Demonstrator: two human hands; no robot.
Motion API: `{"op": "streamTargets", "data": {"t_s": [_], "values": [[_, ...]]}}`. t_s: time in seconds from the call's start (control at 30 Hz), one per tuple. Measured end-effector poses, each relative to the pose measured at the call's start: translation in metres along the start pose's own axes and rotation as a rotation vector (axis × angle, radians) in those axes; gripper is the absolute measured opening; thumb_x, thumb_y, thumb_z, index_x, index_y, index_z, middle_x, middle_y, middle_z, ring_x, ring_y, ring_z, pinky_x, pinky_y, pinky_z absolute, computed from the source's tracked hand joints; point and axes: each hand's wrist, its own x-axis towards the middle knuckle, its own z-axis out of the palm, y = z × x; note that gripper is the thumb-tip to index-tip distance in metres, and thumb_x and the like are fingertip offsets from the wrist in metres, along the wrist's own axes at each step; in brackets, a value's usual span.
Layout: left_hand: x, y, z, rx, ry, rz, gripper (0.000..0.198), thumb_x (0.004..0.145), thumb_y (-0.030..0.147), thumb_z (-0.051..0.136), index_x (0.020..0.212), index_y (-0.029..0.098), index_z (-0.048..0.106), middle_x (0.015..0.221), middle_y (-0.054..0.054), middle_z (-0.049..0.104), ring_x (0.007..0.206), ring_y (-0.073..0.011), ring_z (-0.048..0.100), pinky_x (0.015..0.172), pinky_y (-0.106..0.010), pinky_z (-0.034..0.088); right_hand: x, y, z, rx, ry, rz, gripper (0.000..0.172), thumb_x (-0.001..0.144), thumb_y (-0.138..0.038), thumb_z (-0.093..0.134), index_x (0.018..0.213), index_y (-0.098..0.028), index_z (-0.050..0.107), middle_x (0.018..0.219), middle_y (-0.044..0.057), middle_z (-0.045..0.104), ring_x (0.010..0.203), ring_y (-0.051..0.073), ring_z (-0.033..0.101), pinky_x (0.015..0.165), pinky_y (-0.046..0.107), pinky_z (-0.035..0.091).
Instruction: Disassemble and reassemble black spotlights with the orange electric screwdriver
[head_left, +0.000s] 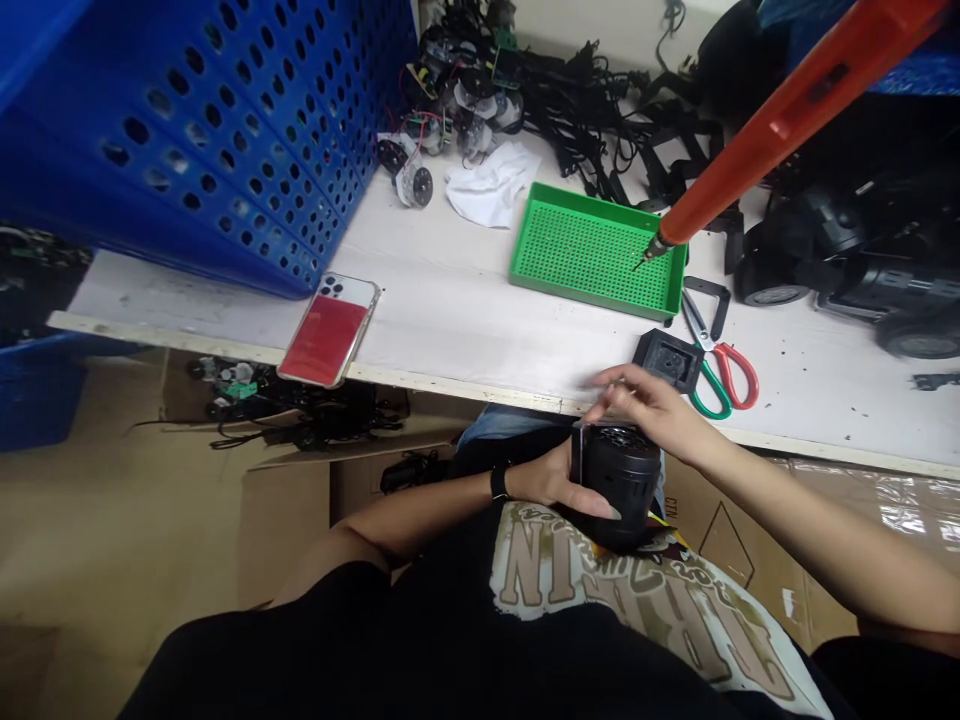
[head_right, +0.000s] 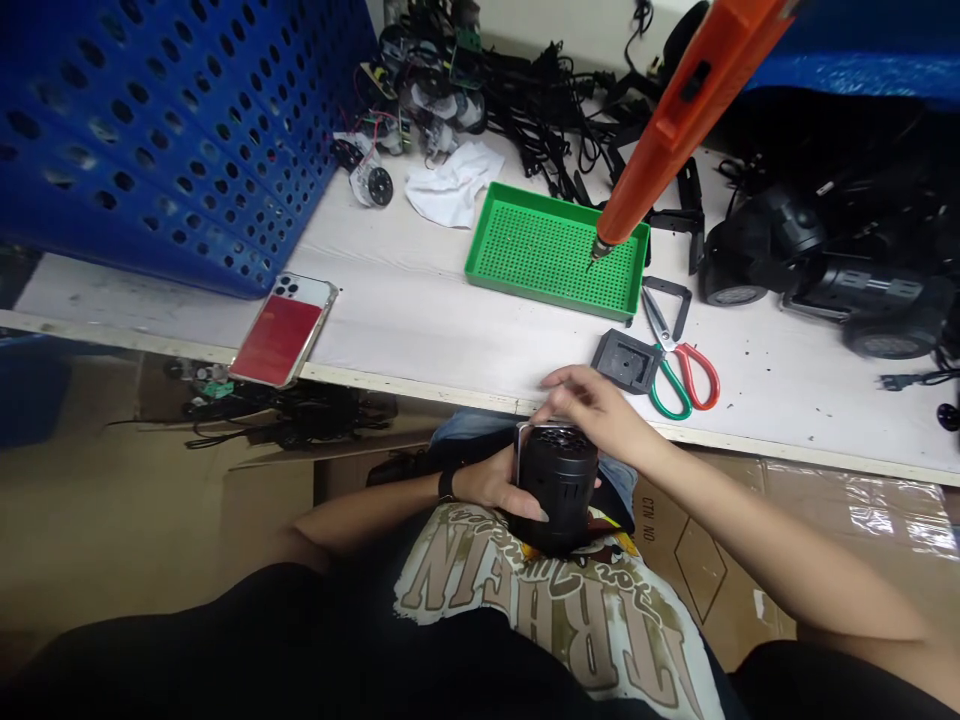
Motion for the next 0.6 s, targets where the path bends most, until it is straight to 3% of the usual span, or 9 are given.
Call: {"op": "streamTargets", "data": {"t_s": [0.07, 0.13, 0.23, 0.4, 0.6], "values": [[-0.003, -0.004, -0.004, -0.100, 0.046, -0.019, 0.105, 0.064, 0.040, 0.100, 0.156, 0.030, 0.049, 0.147, -0.014, 0.063, 0.140, -0.0385, 0.059, 0.121, -0.060, 0.041, -0.016, -0.011, 0.001, -0.202, 0.183, -0.165, 0.045, 0.102, -0.067, 0.052, 0.098, -0.025, 0.066, 0.097, 0.006, 0.072, 0.100, 0.025, 0.069, 0.096, 0.045, 0.050], [-0.005, -0.009, -0.008, -0.176, 0.112, -0.003, 0.098, 0.063, 0.040, 0.101, 0.149, 0.030, 0.054, 0.146, -0.011, 0.062, 0.139, -0.0361, 0.059, 0.122, -0.056, 0.039, -0.034, -0.022, 0.006, -0.379, 0.153, -0.253, 0.035, 0.099, -0.060, 0.063, 0.098, -0.025, 0.066, 0.102, 0.005, 0.070, 0.103, 0.025, 0.064, 0.093, 0.044, 0.049], [-0.003, -0.016, -0.013, -0.297, 0.117, -0.003, 0.088, 0.063, 0.042, 0.101, 0.139, 0.028, 0.059, 0.139, -0.010, 0.065, 0.133, -0.0331, 0.062, 0.119, -0.050, 0.041, -0.051, -0.031, 0.015, -0.491, 0.096, -0.230, 0.036, 0.094, -0.056, 0.072, 0.106, -0.024, 0.060, 0.103, 0.006, 0.066, 0.099, 0.025, 0.059, 0.083, 0.040, 0.049], [0.000, -0.022, -0.017, -0.350, 0.047, -0.063, 0.092, 0.057, 0.037, 0.103, 0.136, 0.029, 0.057, 0.125, -0.007, 0.067, 0.119, -0.0284, 0.066, 0.104, -0.042, 0.048, -0.046, -0.034, 0.024, -0.467, 0.098, -0.128, 0.037, 0.097, -0.051, 0.066, 0.083, -0.025, 0.044, 0.083, 0.001, 0.053, 0.082, 0.022, 0.051, 0.072, 0.036, 0.044], [0.000, -0.024, -0.019, -0.304, 0.025, -0.026, 0.087, 0.056, 0.038, 0.104, 0.131, 0.028, 0.059, 0.127, -0.007, 0.064, 0.127, -0.0301, 0.062, 0.104, -0.040, 0.047, -0.041, -0.035, 0.029, -0.478, 0.082, -0.129, 0.044, 0.097, -0.053, 0.065, 0.075, -0.026, 0.038, 0.072, 0.001, 0.049, 0.079, 0.023, 0.047, 0.067, 0.035, 0.040]]}}
